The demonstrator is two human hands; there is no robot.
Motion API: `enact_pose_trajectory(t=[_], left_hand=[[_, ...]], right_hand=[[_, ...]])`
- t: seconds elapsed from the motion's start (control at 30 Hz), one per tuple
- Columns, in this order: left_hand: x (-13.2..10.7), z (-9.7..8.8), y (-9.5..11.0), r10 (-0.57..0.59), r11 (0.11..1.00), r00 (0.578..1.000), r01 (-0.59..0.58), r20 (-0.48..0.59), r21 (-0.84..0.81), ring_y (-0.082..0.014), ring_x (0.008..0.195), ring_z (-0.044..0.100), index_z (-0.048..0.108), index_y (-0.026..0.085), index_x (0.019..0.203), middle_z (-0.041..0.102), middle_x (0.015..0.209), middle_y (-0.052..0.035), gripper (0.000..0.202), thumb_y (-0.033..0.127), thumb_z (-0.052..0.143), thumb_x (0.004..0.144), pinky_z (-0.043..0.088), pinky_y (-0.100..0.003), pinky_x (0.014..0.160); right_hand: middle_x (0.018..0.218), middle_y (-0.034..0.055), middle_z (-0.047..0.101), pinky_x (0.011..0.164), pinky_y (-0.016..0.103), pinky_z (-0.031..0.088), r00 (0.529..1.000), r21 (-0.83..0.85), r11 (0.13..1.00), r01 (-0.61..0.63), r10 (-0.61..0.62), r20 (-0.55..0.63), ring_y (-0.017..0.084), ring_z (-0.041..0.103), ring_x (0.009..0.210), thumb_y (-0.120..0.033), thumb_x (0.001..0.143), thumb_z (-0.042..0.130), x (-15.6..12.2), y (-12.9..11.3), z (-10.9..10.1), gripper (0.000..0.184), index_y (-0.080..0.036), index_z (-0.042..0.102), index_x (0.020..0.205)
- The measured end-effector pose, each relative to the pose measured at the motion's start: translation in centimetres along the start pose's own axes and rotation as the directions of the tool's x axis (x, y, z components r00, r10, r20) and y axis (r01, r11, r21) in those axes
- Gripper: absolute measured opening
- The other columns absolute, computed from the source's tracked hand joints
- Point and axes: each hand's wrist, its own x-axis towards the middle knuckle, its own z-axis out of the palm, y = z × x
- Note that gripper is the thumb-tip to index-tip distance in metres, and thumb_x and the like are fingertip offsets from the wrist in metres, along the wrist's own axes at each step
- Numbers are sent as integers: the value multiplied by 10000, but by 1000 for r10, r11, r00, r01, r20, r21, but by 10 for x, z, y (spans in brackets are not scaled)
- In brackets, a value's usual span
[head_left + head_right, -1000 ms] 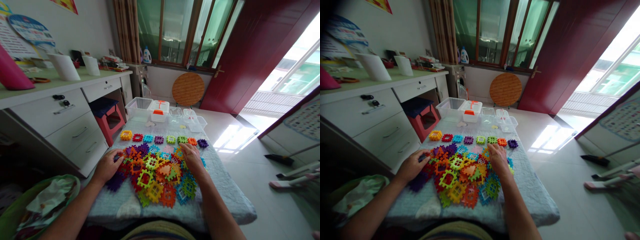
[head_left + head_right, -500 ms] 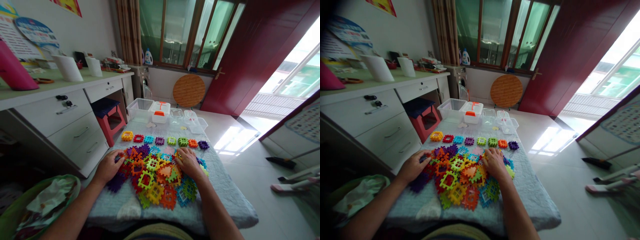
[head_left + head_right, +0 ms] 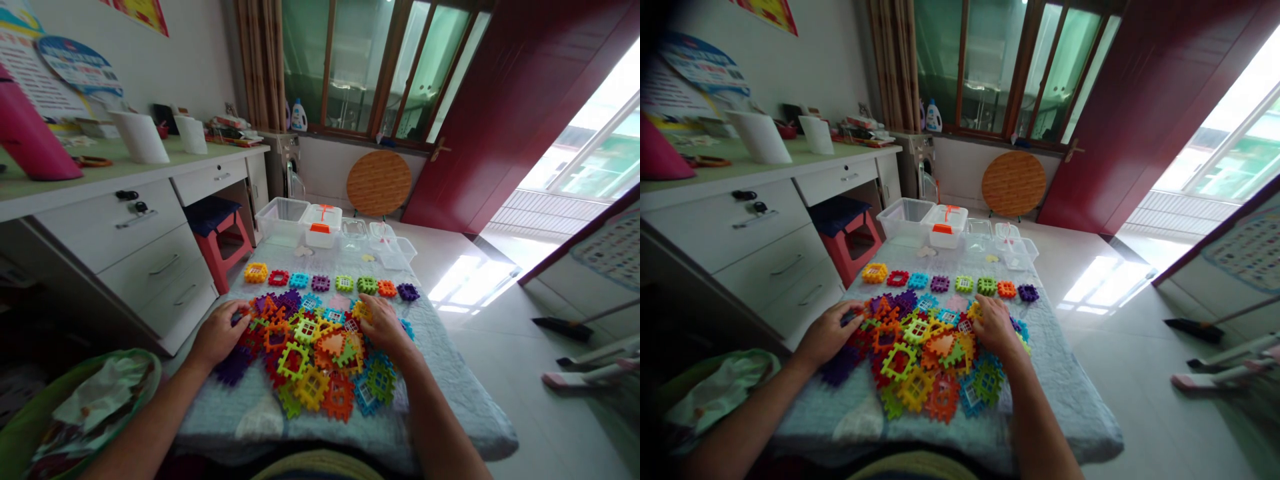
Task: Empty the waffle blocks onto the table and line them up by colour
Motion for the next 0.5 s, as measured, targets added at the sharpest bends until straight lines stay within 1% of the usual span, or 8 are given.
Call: enact_pose_trajectory(t=[0.2,0.33,0.5], left_hand=[[0,-1,2,3,1000,1000,-3,-1,-2,-255,1020,635,621,209,936,695,1070,-93,276,418,489,814,472,-384,970],[0,-2,3,4,1000,1000,-4,0,-10,-254,1009,637,618,209,933,699,1058,-94,271,415,492,811,475,-390,968],[0,-2,5,-5,1000,1000,5,-18,-19,-255,996,643,618,213,925,706,1038,-86,274,423,495,799,484,-392,961]], right_hand=[[1196,138,661,993,399,404,1000,-4,1000,15,-14,25,263,554,1133,-219,803,533,2,-2,1,496,-129,560,1290],[1219,131,650,1004,400,397,1000,-7,1000,13,-13,15,265,539,1156,-232,800,543,1,-2,2,510,-135,554,1301],[1275,137,613,1026,420,380,1000,-35,999,-26,27,16,281,518,1183,-268,780,587,0,-2,2,563,-137,539,1326]])
